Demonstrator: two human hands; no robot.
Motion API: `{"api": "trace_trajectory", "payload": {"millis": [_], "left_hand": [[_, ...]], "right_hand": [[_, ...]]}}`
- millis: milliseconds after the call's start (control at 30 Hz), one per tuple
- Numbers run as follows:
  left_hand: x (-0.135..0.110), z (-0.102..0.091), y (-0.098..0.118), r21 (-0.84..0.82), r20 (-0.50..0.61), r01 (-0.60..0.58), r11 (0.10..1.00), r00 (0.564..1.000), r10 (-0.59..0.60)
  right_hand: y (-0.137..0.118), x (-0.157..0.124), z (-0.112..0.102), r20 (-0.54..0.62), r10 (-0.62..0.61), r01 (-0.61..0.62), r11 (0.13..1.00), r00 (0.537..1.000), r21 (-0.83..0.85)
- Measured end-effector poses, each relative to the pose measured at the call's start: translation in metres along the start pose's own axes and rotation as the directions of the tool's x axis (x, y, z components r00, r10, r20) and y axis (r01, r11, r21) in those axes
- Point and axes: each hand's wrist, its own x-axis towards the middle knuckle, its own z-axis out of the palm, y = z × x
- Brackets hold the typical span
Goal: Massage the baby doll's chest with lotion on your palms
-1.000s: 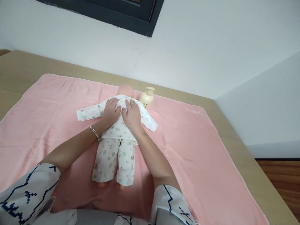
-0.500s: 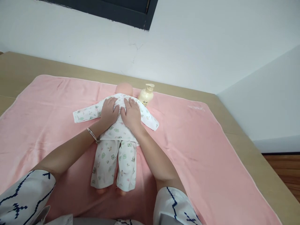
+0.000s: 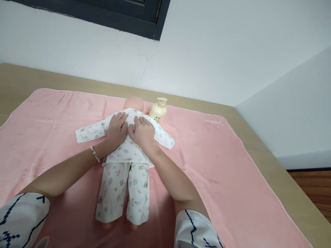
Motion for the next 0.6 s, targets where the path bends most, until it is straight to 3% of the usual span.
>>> {"api": "trace_trajectory", "payload": {"millis": [333, 600], "left_hand": [[0.0005, -0.0032, 0.0032, -0.001, -0.015, -0.05, 0.999, 0.999, 0.05], [0.0006, -0.0025, 0.0047, 0.013, 0.009, 0.027, 1.0, 1.0, -0.027]], "right_hand": [[0.004, 0.0022, -0.0021, 0.03, -0.058, 0.054, 0.992, 0.998, 0.113], [-0.0006, -0.0012, -0.0034, 0.037, 0.083, -0.088, 0.981, 0.996, 0.175]]}}
